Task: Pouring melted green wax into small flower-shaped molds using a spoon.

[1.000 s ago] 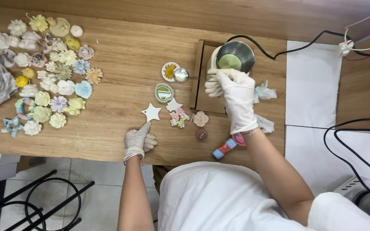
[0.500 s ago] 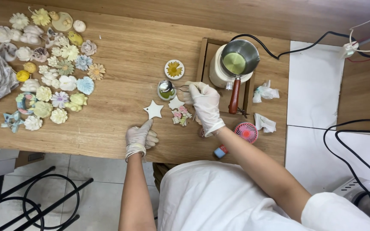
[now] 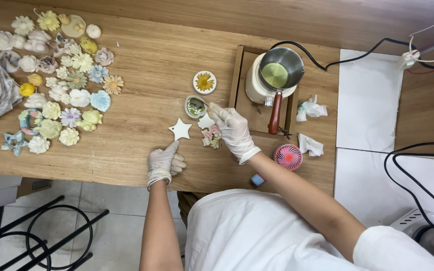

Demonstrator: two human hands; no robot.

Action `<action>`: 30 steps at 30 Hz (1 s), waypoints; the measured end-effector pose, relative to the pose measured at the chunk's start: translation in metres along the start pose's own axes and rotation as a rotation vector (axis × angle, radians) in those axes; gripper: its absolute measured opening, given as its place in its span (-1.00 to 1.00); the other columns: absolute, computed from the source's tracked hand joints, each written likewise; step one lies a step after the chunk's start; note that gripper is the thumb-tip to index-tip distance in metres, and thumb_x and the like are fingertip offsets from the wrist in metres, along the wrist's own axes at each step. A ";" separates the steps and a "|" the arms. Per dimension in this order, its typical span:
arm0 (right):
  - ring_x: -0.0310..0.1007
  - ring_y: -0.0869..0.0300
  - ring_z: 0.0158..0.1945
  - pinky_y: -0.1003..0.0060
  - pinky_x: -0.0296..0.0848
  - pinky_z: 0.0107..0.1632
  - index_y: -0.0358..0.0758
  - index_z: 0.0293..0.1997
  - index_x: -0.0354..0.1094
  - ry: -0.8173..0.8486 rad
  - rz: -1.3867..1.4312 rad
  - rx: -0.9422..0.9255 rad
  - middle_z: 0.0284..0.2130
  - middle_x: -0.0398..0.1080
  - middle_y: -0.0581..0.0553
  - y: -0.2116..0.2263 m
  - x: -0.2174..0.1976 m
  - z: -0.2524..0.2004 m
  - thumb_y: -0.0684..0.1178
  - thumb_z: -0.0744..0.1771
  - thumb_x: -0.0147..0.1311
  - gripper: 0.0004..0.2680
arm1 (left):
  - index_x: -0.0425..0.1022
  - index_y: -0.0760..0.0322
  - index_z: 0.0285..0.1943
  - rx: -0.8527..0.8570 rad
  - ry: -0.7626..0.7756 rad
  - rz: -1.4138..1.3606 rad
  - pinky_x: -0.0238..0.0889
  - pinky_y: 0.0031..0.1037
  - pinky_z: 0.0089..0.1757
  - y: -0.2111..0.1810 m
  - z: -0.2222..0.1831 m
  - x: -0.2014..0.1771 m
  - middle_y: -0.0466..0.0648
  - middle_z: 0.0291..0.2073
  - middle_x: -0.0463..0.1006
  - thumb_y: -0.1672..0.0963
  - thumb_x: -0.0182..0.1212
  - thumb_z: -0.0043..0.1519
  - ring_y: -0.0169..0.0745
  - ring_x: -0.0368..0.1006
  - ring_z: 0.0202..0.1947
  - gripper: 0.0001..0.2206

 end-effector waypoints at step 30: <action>0.53 0.32 -0.27 0.43 0.57 -0.17 -0.39 0.08 0.45 -0.369 0.416 0.328 -0.27 0.55 -0.11 0.071 -0.207 0.033 -0.15 0.44 -0.02 -0.83 | 0.51 0.41 -0.62 0.057 -0.057 -0.014 0.00 -0.50 -0.73 0.002 -0.001 0.000 0.12 -0.74 0.53 -0.02 0.37 0.19 -0.24 0.23 -0.88 -0.56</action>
Point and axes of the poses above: each hand's wrist, its own z-axis towards the middle knuckle, its own x-axis out of the palm, y = z × x, the point moved 8 cm from there along z, towards the middle knuckle
